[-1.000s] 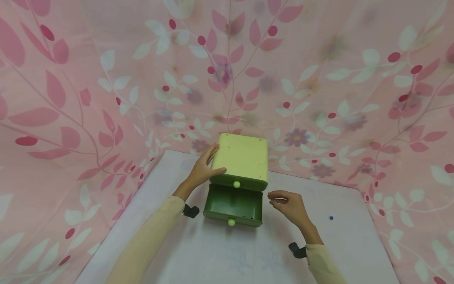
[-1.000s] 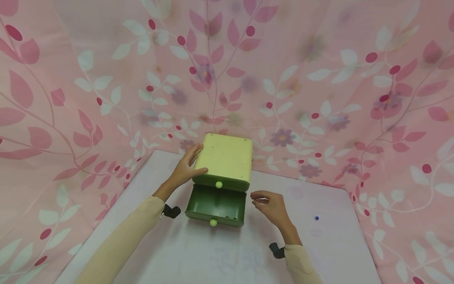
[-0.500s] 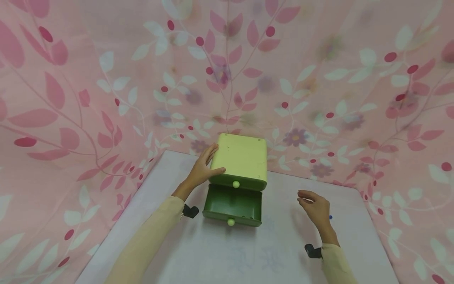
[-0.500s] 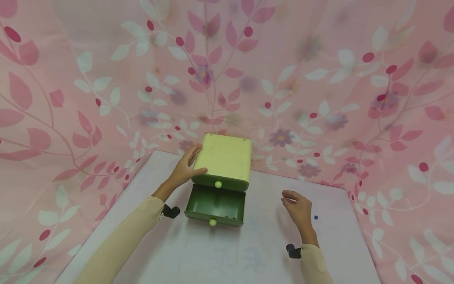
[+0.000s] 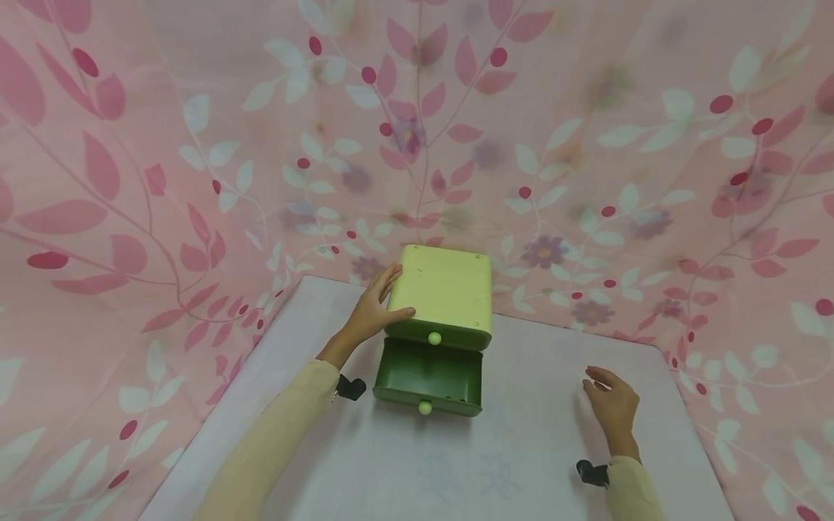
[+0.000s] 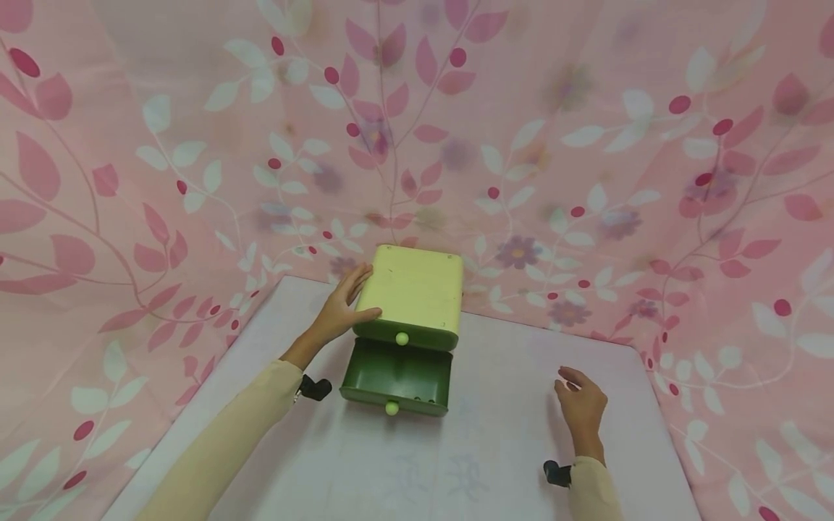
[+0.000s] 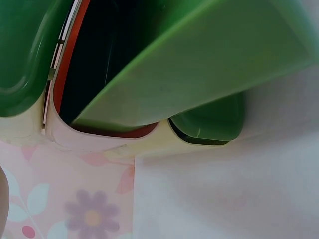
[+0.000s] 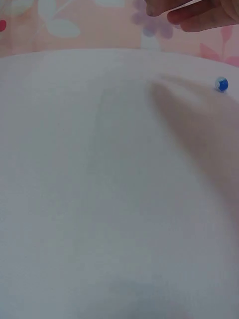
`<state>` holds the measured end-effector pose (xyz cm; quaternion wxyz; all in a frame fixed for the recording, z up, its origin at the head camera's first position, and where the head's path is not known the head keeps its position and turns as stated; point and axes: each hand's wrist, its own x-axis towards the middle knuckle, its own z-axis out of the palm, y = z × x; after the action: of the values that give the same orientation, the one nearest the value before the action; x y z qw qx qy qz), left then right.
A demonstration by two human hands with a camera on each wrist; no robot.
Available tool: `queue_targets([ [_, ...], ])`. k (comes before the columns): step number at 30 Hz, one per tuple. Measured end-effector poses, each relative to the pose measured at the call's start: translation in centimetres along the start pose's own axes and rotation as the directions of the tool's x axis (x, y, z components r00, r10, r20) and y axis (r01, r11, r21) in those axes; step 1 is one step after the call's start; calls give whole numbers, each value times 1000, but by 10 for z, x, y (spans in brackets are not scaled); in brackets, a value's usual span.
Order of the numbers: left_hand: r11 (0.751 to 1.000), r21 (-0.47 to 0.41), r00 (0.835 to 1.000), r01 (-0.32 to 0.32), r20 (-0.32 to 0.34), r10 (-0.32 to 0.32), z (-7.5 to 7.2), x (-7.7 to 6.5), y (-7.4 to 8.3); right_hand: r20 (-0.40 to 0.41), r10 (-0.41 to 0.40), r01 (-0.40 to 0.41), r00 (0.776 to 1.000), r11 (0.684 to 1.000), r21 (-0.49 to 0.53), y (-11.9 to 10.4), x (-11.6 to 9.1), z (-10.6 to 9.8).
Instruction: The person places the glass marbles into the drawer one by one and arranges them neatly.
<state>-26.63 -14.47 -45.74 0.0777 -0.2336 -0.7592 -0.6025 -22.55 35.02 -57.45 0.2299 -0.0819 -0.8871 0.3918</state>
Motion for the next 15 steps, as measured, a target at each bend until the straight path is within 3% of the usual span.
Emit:
queue_targets([
  [8, 1000, 0, 1000, -4, -9, 4, 0, 1, 2, -65, 126, -132, 990, 986, -99, 29, -6, -4],
  [15, 1000, 7, 1000, 1, -4, -1, 0, 0, 1, -39, 193, -196, 980, 974, -117, 44, -9, -4],
])
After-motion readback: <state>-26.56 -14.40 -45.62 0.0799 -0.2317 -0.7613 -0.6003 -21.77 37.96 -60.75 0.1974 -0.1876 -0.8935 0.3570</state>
